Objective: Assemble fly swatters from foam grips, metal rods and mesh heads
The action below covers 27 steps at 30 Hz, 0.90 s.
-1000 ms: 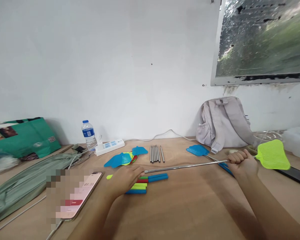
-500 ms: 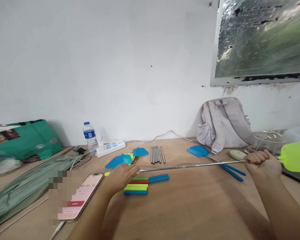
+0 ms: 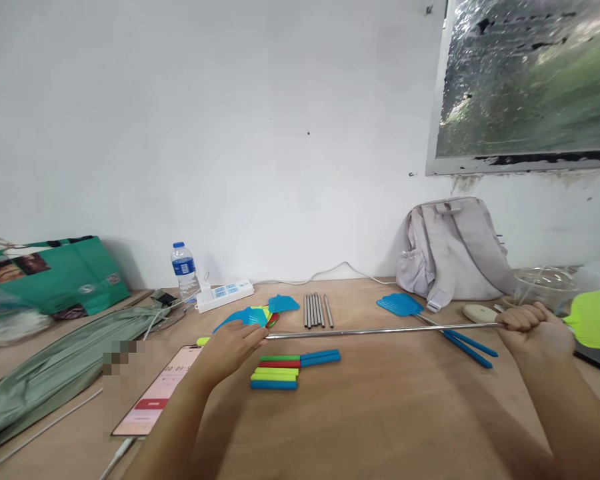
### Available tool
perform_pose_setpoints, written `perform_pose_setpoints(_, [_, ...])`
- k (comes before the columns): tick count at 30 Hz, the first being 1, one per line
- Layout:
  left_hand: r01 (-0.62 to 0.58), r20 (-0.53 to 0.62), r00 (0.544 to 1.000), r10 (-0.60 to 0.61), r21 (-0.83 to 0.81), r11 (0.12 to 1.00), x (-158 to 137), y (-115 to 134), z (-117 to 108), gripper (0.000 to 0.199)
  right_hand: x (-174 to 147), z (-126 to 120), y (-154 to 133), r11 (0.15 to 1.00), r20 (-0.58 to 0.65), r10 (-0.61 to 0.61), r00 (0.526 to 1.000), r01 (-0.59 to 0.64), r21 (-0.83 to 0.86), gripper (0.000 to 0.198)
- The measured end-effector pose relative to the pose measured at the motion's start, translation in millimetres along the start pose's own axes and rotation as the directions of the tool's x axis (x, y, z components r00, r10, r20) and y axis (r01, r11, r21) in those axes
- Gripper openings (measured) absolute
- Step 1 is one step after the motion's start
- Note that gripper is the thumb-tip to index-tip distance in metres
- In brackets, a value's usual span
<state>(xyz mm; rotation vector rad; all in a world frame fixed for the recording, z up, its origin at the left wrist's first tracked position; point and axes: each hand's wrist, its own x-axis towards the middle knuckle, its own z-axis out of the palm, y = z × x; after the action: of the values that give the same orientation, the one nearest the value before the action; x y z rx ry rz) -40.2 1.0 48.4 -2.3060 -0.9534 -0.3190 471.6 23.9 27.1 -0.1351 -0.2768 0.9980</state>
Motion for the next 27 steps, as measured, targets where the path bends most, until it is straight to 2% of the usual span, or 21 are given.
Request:
perform_pose_setpoints(4, [0.017,0.023,1.0,-0.016,-0.037,0.999,-1,1,4,0.034,2,-4,3,0.999,-0.043,0.02,0.999,-0.018,0.049,0.035])
perform_pose_setpoints(7, [0.135,0.081,0.988,-0.131,-0.049,0.99,-10,-9,7,0.035,2,-10,-1,0.997,-0.055,-0.015,0.998,0.019,0.079,0.036])
perform_pose_setpoints(10, [0.326,0.091,0.943,-0.321,-0.042,0.945,-24,-25,9,0.035,0,-15,-7,0.988,-0.056,-0.091,0.994,0.097,0.117,0.037])
perform_pose_setpoints(13, [0.462,0.079,0.886,-0.456,-0.088,0.883,-33,-33,10,0.034,-2,-16,-6,0.981,-0.04,-0.13,0.991,0.135,0.142,0.036])
perform_pose_setpoints(15, [0.527,0.102,0.85,-0.517,-0.154,0.836,-33,-33,11,0.035,-2,-14,0,0.978,-0.024,-0.139,0.99,0.141,0.153,0.035])
perform_pose_setpoints(17, [0.548,0.128,0.836,-0.533,-0.207,0.81,-32,-30,13,0.035,-3,-10,11,0.979,-0.001,-0.141,0.99,0.14,0.15,0.035])
perform_pose_setpoints(19, [0.528,0.126,0.849,-0.513,-0.211,0.823,-29,-28,13,0.035,-6,-5,23,0.988,0.042,-0.126,0.991,0.121,0.094,0.036])
perform_pose_setpoints(22, [0.498,0.126,0.866,-0.484,-0.134,0.857,-27,-26,12,0.036,-11,1,42,0.997,0.102,-0.059,0.993,0.063,-0.037,0.038])
perform_pose_setpoints(25, [0.526,0.16,0.844,-0.511,-0.065,0.848,-29,-29,12,0.038,-16,3,53,0.987,0.107,0.05,0.993,-0.033,-0.156,0.037])
perform_pose_setpoints(27, [0.556,0.138,0.825,-0.548,-0.023,0.831,-32,-32,12,0.039,-17,2,56,0.953,0.089,0.112,0.99,-0.082,-0.292,0.034])
